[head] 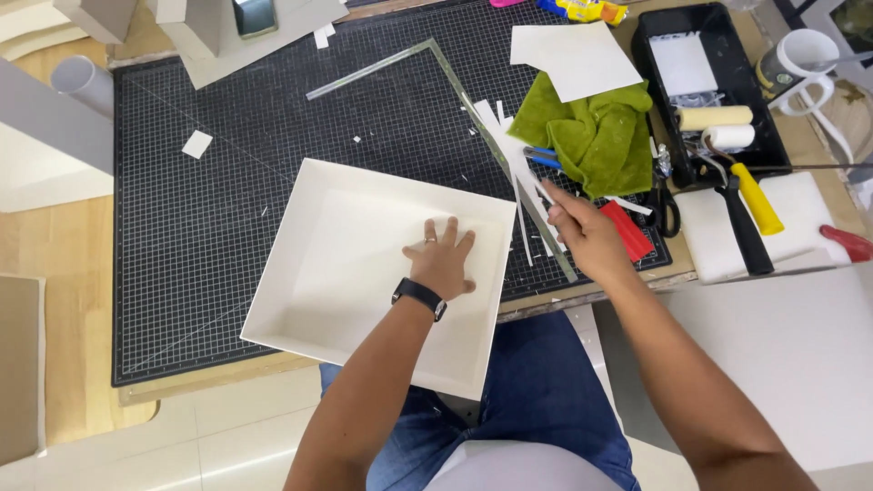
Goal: Constructing a cardboard model by cutting pieces with a utility knife and folding them into shape on a cutting mat.
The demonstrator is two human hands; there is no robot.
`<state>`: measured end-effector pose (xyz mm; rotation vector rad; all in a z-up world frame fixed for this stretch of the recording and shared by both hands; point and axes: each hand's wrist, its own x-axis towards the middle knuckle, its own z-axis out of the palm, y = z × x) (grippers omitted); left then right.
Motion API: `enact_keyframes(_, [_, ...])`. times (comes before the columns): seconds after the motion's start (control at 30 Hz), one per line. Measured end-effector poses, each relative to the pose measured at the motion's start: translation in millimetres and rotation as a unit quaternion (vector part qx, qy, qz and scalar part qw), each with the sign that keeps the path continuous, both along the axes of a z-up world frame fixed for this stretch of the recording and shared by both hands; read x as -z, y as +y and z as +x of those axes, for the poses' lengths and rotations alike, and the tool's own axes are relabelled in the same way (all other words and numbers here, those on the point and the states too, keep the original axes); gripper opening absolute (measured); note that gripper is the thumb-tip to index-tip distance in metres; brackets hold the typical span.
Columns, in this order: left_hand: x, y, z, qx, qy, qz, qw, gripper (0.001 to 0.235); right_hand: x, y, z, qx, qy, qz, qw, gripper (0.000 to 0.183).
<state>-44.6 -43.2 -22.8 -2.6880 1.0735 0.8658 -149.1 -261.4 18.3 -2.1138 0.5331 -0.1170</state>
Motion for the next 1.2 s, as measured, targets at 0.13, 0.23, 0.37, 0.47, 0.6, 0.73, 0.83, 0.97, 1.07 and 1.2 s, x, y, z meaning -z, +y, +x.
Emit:
enact_keyframes(0.13, [4, -2, 5, 0.004, -0.016, -0.006, 1.000, 0.093, 15, 3, 2, -0.041, 0.058, 0.074, 0.995, 0.039])
enact_keyframes(0.23, [4, -1, 3, 0.002, -0.012, 0.007, 1.000, 0.093, 22, 20, -1, 0.033, 0.012, 0.087, 0.996, 0.044])
enact_keyframes(0.37, [-2, -3, 3, 0.001, -0.018, -0.003, 1.000, 0.093, 27, 66, -12, 0.079, -0.036, 0.211, 0.974, 0.049])
enact_keyframes(0.47, [-19, -3, -19, 0.000, -0.002, -0.004, 1.000, 0.093, 23, 85, -9, 0.102, -0.049, 0.210, 0.971, 0.049])
enact_keyframes(0.6, [-21, -22, -34, -0.028, 0.016, -0.008, 0.999, 0.086, 4, 81, 18, 0.032, -0.002, 0.108, 0.994, 0.048])
enact_keyframes(0.73, [2, -42, -19, -0.065, -0.005, 0.006, 0.998, 0.091, 42, 41, 64, 0.001, 0.042, 0.062, 0.997, 0.038])
enact_keyframes(0.83, [8, -45, -11, -0.074, 0.001, 0.015, 0.997, 0.093, 27, 37, 68, 0.011, 0.068, 0.007, 0.998, 0.030])
enact_keyframes(0.97, [-2, -39, -16, -0.053, -0.004, 0.018, 0.998, 0.092, 50, 37, 62, 0.018, 0.036, 0.055, 0.998, 0.038])
enact_keyframes(1.07, [-5, -42, -14, -0.052, -0.007, 0.014, 0.998, 0.092, 45, 36, 59, 0.029, 0.043, 0.066, 0.996, 0.037])
enact_keyframes(1.2, [0, -42, -12, -0.047, -0.019, 0.014, 0.999, 0.092, 56, 23, 72, -0.039, 0.057, 0.002, 0.998, 0.035])
